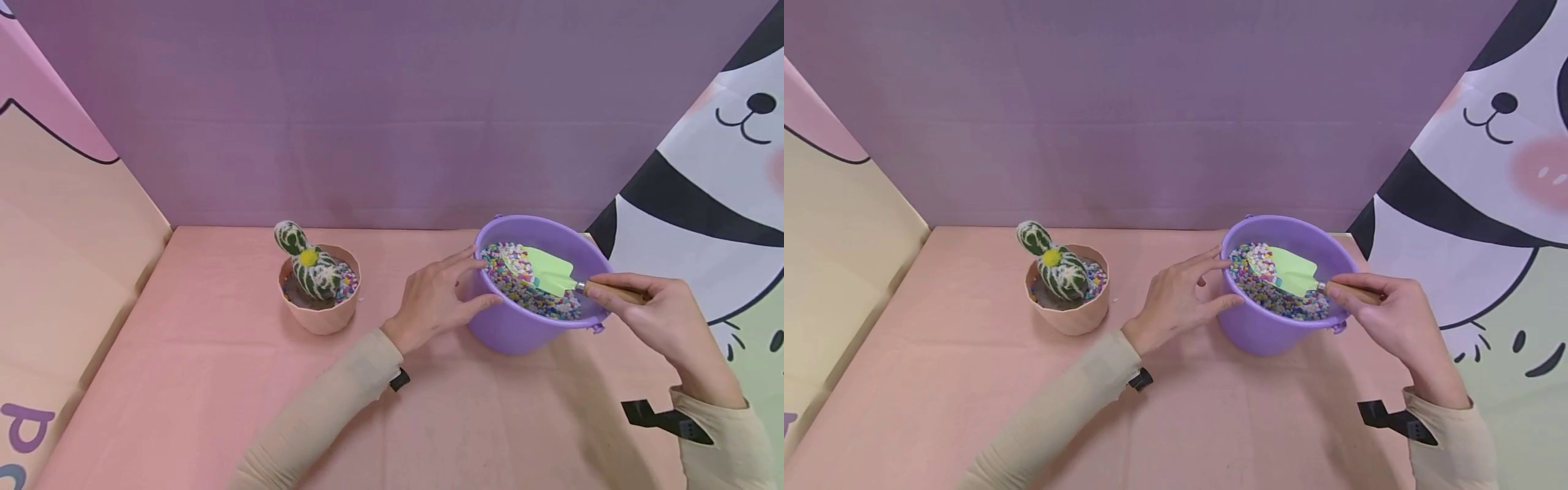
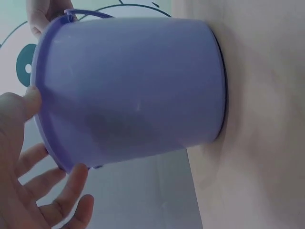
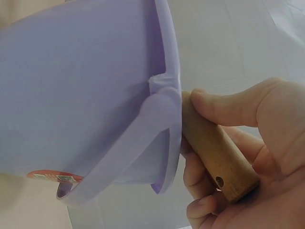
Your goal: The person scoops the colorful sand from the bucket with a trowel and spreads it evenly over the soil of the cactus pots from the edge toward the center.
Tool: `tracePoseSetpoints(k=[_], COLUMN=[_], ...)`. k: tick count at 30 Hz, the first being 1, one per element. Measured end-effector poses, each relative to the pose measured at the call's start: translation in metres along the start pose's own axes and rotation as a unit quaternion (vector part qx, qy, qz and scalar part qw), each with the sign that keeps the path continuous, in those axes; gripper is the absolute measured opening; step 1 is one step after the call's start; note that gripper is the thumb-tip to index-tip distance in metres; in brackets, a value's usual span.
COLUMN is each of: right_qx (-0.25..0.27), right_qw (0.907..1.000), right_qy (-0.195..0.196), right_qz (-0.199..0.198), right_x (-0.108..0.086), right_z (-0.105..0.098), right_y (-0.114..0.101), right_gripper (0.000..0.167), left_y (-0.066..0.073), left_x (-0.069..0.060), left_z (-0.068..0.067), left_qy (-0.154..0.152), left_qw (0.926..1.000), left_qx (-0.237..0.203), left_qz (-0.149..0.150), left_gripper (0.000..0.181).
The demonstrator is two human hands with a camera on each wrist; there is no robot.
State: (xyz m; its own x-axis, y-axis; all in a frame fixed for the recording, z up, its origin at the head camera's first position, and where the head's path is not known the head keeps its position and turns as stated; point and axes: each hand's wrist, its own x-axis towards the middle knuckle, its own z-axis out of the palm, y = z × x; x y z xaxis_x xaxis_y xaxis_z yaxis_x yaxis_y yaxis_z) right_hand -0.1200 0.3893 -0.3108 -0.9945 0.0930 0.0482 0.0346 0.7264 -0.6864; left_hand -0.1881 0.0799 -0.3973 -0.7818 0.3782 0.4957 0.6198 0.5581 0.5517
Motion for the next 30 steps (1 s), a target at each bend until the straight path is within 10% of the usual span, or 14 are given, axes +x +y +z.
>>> tracePoseSetpoints(k=[30], right_qx=[-0.005], right_qw=[1.0000], right_qy=[0.006], right_qz=[-0.001], right_x=[-0.001], right_z=[0.002], right_y=[-0.011], right_gripper=[0.044], left_y=[-0.005], left_x=[-0.012], left_z=[-0.009], left_qy=[-0.025], left_qw=[0.9997], left_qx=[-0.006], left_qz=[-0.005], left_gripper=[0.064])
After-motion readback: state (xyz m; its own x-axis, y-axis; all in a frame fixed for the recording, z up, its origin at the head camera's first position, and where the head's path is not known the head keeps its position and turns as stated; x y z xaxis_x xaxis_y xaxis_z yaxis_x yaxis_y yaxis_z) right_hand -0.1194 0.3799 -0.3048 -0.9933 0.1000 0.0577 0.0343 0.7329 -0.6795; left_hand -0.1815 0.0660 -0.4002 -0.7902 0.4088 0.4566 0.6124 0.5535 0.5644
